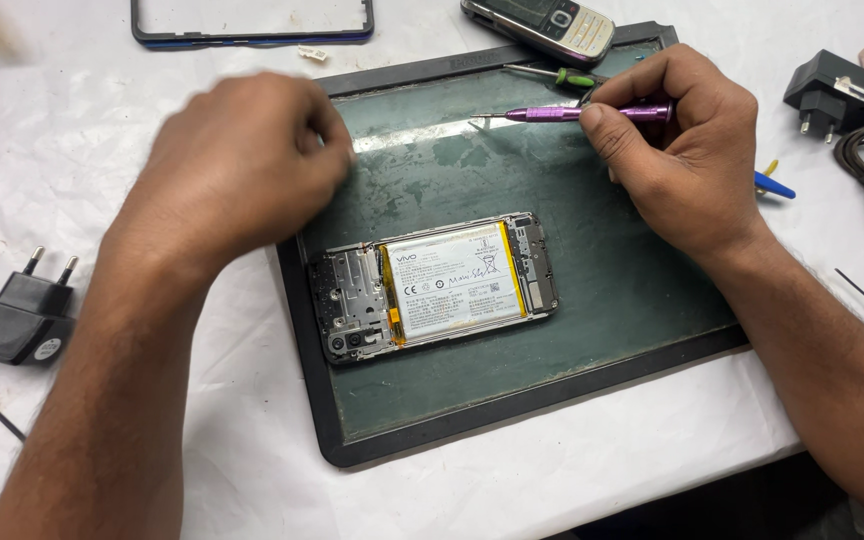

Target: The person handles a charger and cable on the workbench, then removes the back cover from a smartphone and works on the exposed battery and internal components, using a small screwdriver to unscrew and pry at parts inside the phone body.

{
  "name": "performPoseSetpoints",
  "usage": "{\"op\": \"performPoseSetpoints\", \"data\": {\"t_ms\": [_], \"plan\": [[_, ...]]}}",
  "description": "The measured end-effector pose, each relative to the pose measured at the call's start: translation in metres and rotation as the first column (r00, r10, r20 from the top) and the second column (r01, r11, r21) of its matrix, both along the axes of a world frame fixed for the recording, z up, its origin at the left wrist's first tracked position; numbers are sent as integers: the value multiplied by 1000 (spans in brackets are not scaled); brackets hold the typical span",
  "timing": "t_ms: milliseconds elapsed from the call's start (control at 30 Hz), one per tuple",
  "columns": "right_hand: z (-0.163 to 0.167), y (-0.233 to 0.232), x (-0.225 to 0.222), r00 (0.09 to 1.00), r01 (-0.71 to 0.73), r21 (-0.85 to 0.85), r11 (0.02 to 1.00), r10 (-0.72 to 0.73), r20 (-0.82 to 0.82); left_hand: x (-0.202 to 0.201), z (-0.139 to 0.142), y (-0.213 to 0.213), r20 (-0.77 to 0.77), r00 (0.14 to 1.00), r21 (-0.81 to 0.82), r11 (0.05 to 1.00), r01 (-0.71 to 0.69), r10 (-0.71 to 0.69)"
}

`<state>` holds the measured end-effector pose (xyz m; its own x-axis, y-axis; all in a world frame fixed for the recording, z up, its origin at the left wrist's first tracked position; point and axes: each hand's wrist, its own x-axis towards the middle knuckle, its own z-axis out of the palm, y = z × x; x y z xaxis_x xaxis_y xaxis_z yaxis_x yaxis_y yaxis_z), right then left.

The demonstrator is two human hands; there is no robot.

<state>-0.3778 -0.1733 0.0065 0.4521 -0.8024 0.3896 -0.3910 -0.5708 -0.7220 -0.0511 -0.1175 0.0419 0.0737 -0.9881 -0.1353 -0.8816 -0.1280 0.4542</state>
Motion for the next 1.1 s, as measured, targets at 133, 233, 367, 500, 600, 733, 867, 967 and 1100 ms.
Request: {"op": "performPoseSetpoints", "data": {"t_ms": [133, 233, 367, 500, 600, 733, 867, 967, 1100], "plan": [[0, 2, 0, 1000, 10, 6, 1000, -10, -12, 6, -18, -8, -13, 999, -273, 961, -34, 32], [-1, 2, 1, 1000, 5, 6, 1000, -5, -9, 11, -26, -12, -39, 999, -350, 935, -49, 37], [0, 2, 1, 999, 1, -23, 1000, -2, -33, 19, -26, -15, -167, 983, -392, 910, -132, 70], [1, 2, 1, 998, -7, -41, 999, 4, -68, 26, -16, -15, -283, 959, -540, 830, -141, -21], [1, 6, 3, 998, -50, -20, 999, 49, -45, 23, -8, -10, -269, 953, -643, 763, -67, -143], [5, 7, 8, 987, -83, -120, 989, 64, -150, 12, 7, -1, -320, 943, -571, 813, -110, -97], [12, 9, 11, 953, -111, -270, 957, 25, -301, -3, 12, 23, -322, 944, -497, 861, -112, -63], [14, 11, 14, 944, -128, -299, 946, 24, -328, -5, 8, 47, -303, 947, -428, 903, -38, -104], [15, 10, 15, 933, -134, -315, 940, 12, -360, 1, -3, 70, -260, 941, -373, 921, 109, -217]]}}
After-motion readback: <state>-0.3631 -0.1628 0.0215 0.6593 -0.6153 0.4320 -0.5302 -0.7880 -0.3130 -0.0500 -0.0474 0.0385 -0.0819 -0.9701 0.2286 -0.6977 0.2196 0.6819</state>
